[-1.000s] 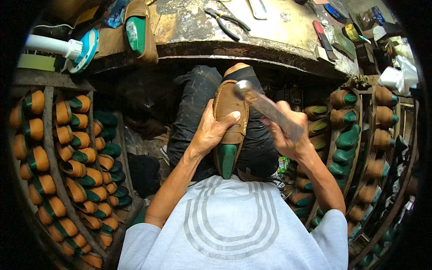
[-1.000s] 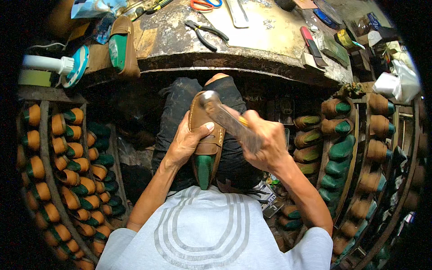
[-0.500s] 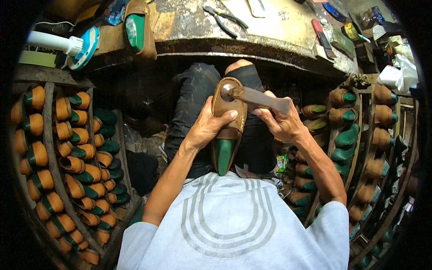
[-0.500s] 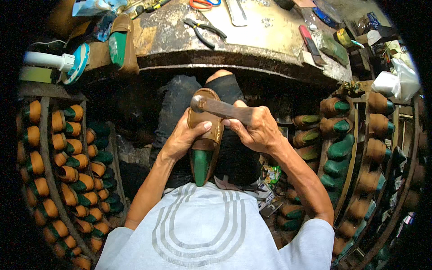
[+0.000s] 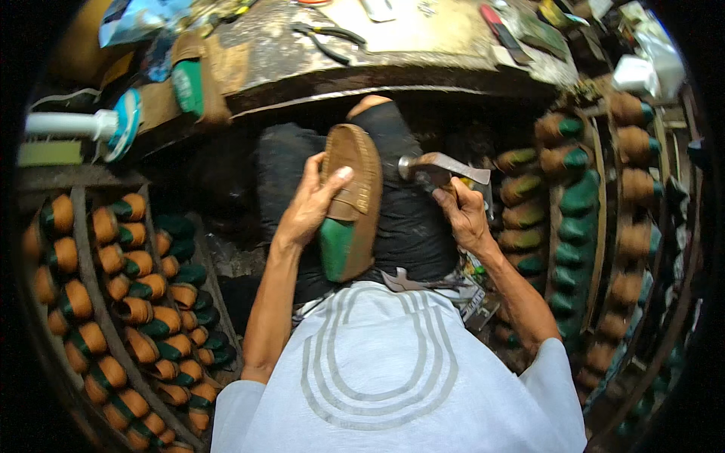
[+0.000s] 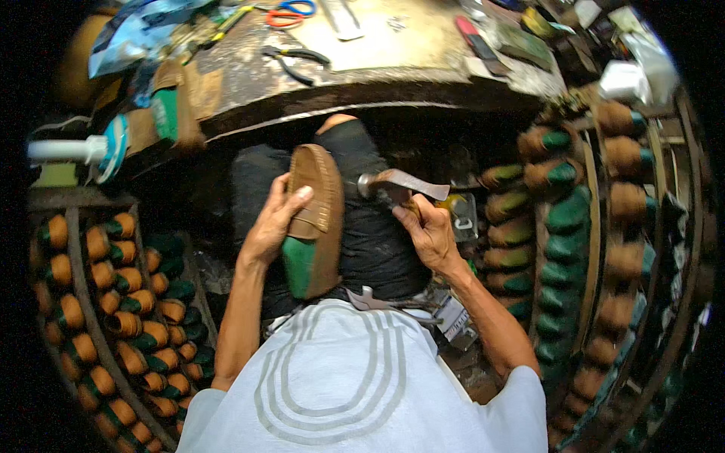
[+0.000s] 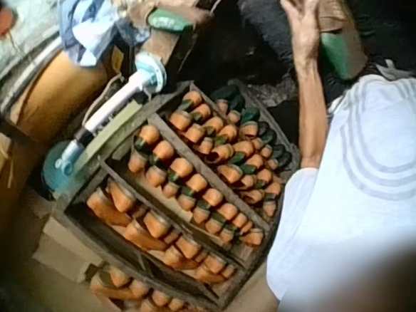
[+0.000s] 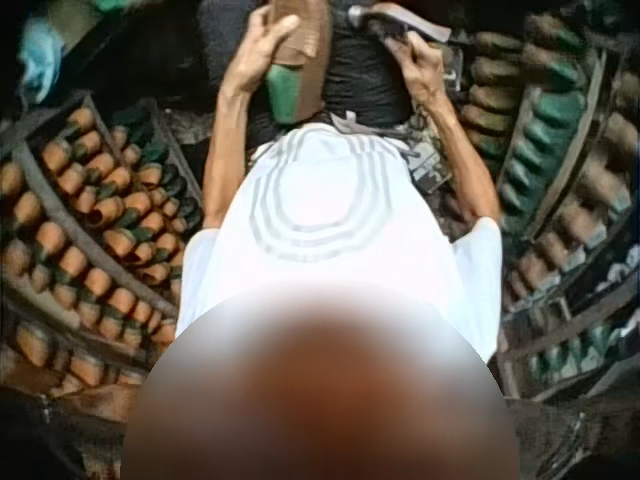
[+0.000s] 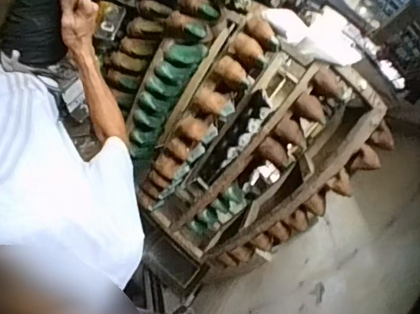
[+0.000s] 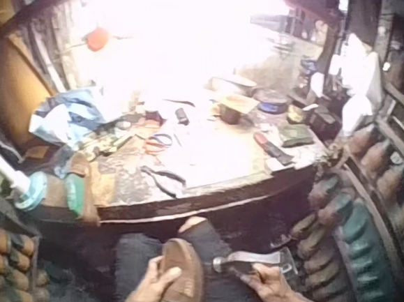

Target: The person uses a hammer and pliers to tap and adjust the sole and heel of a brown loafer with a green heel. They repeatedly reposition the shoe, tap along the sole edge, and use pliers to press or align parts of the sole. The person then picks up a second matching loafer and continues similar tapping and pressing actions on its sole and heel.

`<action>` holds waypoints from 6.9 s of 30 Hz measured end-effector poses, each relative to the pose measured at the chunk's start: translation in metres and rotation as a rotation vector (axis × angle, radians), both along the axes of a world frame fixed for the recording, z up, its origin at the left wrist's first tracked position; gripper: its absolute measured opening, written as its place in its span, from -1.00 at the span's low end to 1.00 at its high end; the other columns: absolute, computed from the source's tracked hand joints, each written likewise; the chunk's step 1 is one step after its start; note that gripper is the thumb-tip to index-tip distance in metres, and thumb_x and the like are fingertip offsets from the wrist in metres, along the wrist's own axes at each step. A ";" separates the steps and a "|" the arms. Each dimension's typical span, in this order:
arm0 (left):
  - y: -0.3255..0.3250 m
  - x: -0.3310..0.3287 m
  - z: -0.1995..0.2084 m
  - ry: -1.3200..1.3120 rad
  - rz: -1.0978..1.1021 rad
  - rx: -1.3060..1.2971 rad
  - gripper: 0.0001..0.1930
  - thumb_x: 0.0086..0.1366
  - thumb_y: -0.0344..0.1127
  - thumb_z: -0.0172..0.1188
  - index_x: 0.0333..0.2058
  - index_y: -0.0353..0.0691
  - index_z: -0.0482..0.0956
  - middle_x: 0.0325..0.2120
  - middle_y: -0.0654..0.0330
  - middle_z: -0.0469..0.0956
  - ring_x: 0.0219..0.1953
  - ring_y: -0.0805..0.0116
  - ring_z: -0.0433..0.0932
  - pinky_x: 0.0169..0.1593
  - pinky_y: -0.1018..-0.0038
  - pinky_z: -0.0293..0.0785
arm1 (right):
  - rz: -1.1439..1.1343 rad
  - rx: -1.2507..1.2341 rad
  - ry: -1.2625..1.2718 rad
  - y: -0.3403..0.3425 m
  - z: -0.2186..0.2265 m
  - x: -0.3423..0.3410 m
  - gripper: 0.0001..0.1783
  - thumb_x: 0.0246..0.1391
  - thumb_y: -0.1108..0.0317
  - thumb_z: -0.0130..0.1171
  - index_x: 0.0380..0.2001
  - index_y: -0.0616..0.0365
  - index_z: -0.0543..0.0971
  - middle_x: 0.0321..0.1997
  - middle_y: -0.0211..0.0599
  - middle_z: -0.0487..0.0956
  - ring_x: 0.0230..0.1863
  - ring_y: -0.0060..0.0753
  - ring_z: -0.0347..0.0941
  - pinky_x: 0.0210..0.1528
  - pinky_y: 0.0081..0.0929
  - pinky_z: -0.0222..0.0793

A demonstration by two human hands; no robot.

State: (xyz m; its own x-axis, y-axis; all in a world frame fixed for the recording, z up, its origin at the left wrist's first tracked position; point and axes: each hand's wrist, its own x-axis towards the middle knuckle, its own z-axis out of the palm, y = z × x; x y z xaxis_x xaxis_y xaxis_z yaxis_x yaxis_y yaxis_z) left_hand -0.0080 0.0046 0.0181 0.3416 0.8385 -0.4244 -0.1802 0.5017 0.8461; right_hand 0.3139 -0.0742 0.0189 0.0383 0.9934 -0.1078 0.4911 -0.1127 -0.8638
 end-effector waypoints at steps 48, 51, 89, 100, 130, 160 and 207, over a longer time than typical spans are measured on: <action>-0.029 0.018 -0.019 0.300 0.014 0.562 0.11 0.29 -0.43 0.44 0.75 -0.30 0.04 0.67 -0.24 0.27 0.71 -0.18 0.27 0.76 0.03 0.16 | 0.454 -0.732 -0.066 -0.022 0.105 -0.007 -0.52 0.60 0.01 0.34 -0.15 0.30 0.83 -0.45 -0.39 0.57 -0.37 -0.53 0.40 -0.29 -0.26 0.40; -0.039 0.017 -0.014 0.271 0.066 0.537 0.09 0.22 -0.48 0.31 0.72 -0.34 0.06 0.63 -0.29 0.30 0.70 -0.24 0.27 0.77 0.02 0.14 | 0.548 -0.809 -0.335 0.018 0.119 -0.013 -0.44 0.58 -0.04 0.36 -0.27 0.35 0.77 -0.57 -0.37 0.36 -0.46 -0.46 0.29 -0.39 -0.17 0.27; -0.036 0.013 -0.007 -0.034 0.063 0.311 -0.07 0.74 0.25 0.14 0.70 -0.41 0.17 0.65 -0.13 0.36 0.70 0.08 0.28 0.73 0.23 0.17 | 0.488 -0.558 -0.153 0.027 0.127 -0.056 -0.52 0.70 0.14 0.22 -0.17 0.42 0.75 -0.32 -0.13 0.83 -0.25 -0.32 0.84 -0.19 -0.31 0.69; -0.041 0.024 -0.001 -0.016 0.161 0.327 -0.07 0.66 0.31 0.25 0.64 -0.36 0.33 0.52 -0.31 0.47 0.59 -0.19 0.43 0.68 0.03 0.29 | 0.291 -0.540 -0.027 -0.007 0.091 -0.069 -0.34 0.76 -0.05 0.10 -0.45 0.19 0.55 -0.64 -0.44 0.53 -0.64 -0.59 0.44 -0.57 -0.42 0.30; -0.037 0.079 0.017 0.646 0.349 0.425 -0.09 0.51 0.17 0.50 0.59 -0.27 0.40 0.11 -0.04 0.76 0.17 -0.05 0.74 0.27 -0.04 0.55 | 0.219 -0.993 0.264 0.005 0.122 -0.025 -0.39 0.72 -0.11 0.14 -0.34 0.20 0.58 -0.52 -0.21 0.69 -0.54 -0.37 0.67 -0.55 -0.46 0.39; 0.000 0.037 -0.023 0.101 0.227 0.439 -0.37 0.74 -0.17 0.26 0.65 -0.17 0.40 0.55 -0.12 0.53 0.57 -0.04 0.51 0.63 0.14 0.36 | -0.052 0.260 -0.645 0.354 0.041 0.057 -0.62 0.33 0.22 0.37 0.13 0.03 0.87 -0.16 -0.30 0.67 -0.23 -0.42 0.59 -0.11 -0.29 0.47; -0.006 0.078 -0.002 0.295 0.231 0.517 -0.15 0.65 -0.26 0.34 0.75 -0.19 0.11 0.60 -0.29 0.39 0.57 -0.29 0.48 0.60 0.04 0.44 | 0.091 -0.073 0.135 0.210 0.071 0.013 -0.71 0.56 0.15 0.41 -0.23 0.11 0.72 -0.39 -0.53 0.67 -0.57 -0.75 0.33 -0.55 -0.57 0.11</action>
State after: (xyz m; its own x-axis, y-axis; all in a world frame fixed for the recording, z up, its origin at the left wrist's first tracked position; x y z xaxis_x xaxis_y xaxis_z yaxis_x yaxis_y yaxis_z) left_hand 0.0696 -0.0017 0.0163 0.0575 0.9983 0.0062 0.0428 -0.0086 0.9990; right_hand 0.3266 0.1360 0.0898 -0.0714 0.9815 -0.1775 0.3820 -0.1375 -0.9139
